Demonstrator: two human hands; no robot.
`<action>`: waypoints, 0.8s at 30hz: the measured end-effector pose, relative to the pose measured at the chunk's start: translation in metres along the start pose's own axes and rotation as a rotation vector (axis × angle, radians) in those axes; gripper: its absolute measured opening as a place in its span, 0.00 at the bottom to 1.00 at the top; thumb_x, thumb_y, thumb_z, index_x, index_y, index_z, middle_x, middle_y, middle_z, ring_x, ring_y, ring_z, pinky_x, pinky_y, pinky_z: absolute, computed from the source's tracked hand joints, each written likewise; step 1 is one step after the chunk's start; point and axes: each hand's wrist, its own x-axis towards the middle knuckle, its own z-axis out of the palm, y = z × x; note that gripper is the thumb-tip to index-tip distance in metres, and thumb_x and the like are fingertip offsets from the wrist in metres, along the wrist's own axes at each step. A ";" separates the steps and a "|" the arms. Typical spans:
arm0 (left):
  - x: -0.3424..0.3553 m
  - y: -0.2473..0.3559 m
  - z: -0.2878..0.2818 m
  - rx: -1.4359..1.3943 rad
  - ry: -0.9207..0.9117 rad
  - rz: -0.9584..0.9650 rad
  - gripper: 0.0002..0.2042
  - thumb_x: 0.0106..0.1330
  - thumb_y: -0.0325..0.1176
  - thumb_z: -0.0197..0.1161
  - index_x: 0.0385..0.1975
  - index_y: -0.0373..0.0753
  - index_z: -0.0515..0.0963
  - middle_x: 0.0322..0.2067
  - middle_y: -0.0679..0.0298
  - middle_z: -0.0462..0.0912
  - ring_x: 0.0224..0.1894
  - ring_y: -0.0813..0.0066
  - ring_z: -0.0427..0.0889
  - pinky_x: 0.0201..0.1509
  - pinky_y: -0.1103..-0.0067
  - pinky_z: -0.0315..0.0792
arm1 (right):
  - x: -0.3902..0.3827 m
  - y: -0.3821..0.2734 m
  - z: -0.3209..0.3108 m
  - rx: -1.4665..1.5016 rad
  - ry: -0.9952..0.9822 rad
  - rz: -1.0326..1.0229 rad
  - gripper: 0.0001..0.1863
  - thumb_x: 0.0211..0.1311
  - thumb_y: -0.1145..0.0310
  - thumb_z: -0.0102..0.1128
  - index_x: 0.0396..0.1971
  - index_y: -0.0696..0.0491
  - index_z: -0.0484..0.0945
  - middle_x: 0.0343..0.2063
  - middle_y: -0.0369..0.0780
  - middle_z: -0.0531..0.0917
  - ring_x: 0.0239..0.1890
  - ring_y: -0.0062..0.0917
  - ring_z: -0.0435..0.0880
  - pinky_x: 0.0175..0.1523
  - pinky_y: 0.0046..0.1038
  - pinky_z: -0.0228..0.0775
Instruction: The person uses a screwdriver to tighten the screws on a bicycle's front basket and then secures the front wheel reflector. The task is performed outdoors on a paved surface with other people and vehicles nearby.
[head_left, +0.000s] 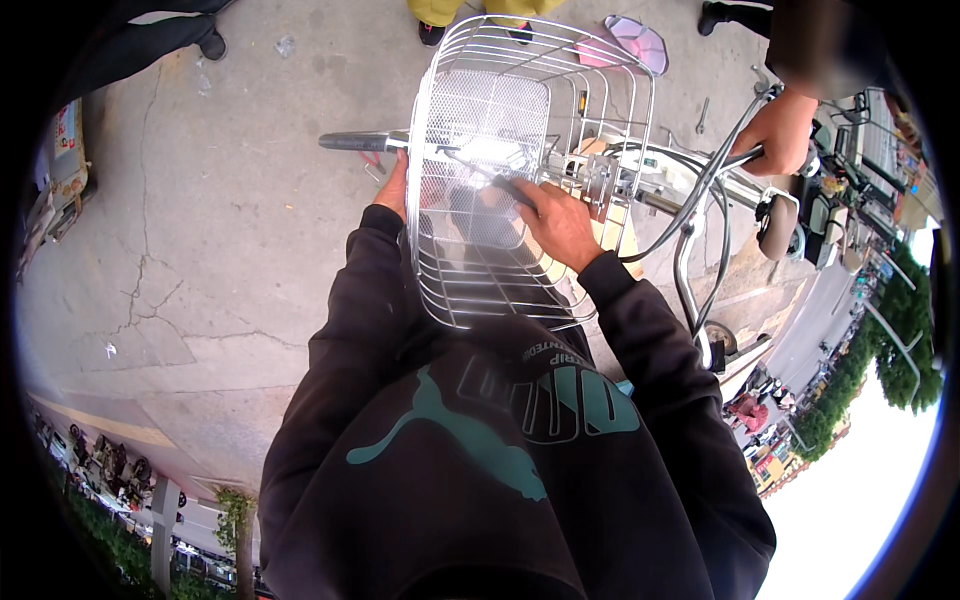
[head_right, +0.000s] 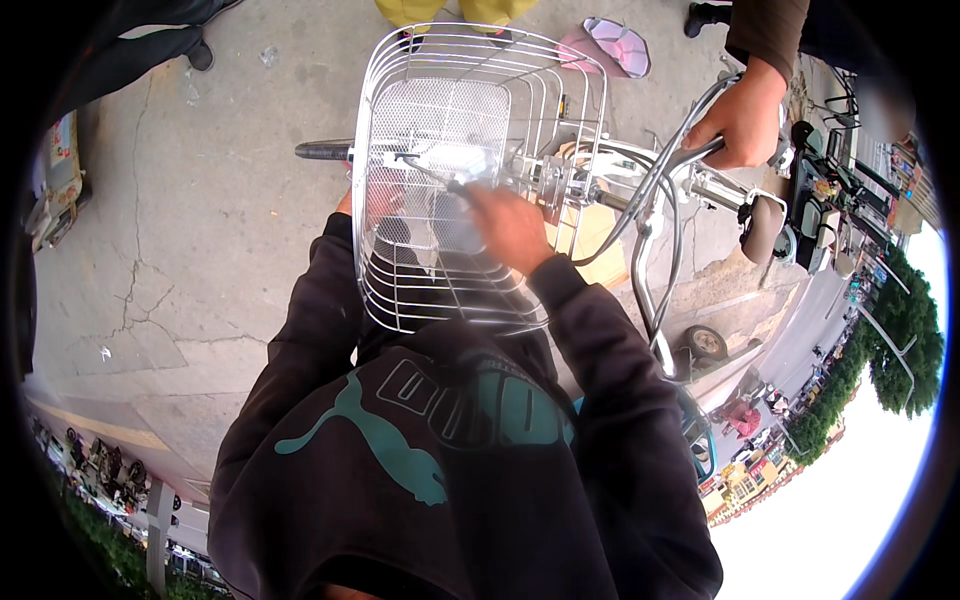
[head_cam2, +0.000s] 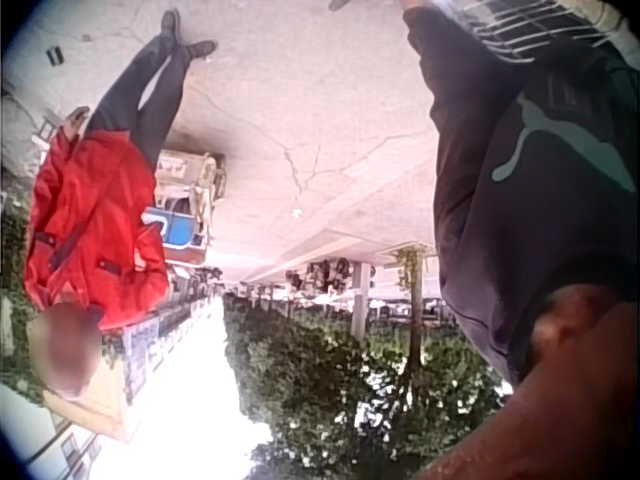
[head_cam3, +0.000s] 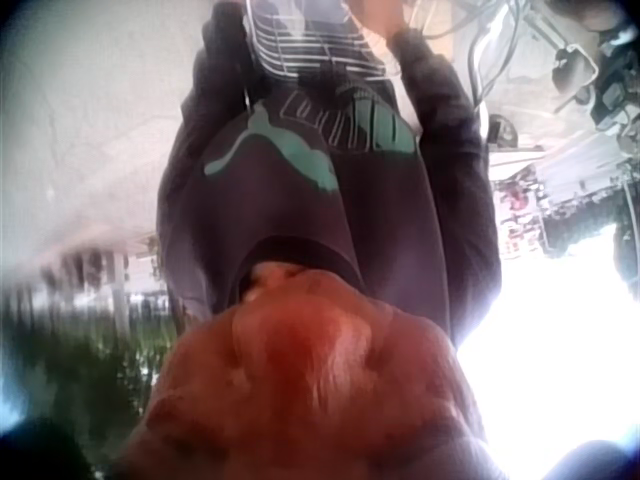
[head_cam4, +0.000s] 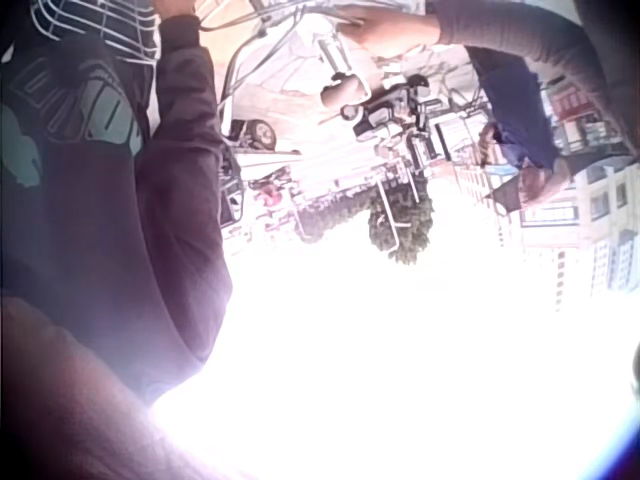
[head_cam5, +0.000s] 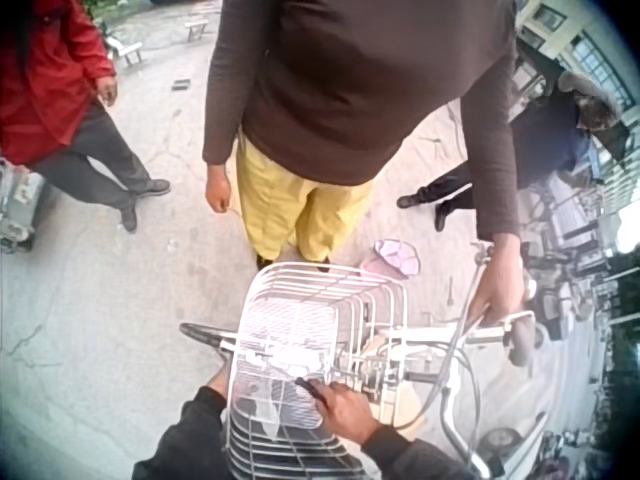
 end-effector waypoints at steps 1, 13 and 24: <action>-0.003 0.002 0.004 -0.033 0.014 -0.007 0.11 0.69 0.24 0.52 0.49 0.33 0.71 0.42 0.60 0.77 0.40 0.69 0.77 0.43 0.72 0.76 | 0.000 0.000 0.001 -0.001 0.001 0.004 0.19 0.61 0.65 0.60 0.52 0.48 0.75 0.29 0.44 0.80 0.32 0.41 0.81 0.37 0.38 0.73; 0.014 -0.009 -0.026 0.268 -0.075 0.053 0.08 0.68 0.24 0.53 0.45 0.33 0.72 0.36 0.63 0.77 0.36 0.72 0.76 0.39 0.74 0.75 | 0.001 0.000 0.002 0.005 0.028 -0.025 0.18 0.61 0.65 0.60 0.52 0.49 0.75 0.29 0.43 0.80 0.32 0.40 0.81 0.38 0.37 0.73; 0.013 -0.011 -0.030 0.186 -0.103 0.072 0.37 0.65 0.65 0.49 0.62 0.38 0.67 0.51 0.57 0.77 0.51 0.63 0.78 0.54 0.66 0.76 | 0.002 -0.001 -0.001 -0.037 -0.057 0.037 0.19 0.61 0.64 0.58 0.53 0.47 0.75 0.30 0.45 0.81 0.31 0.43 0.81 0.37 0.39 0.74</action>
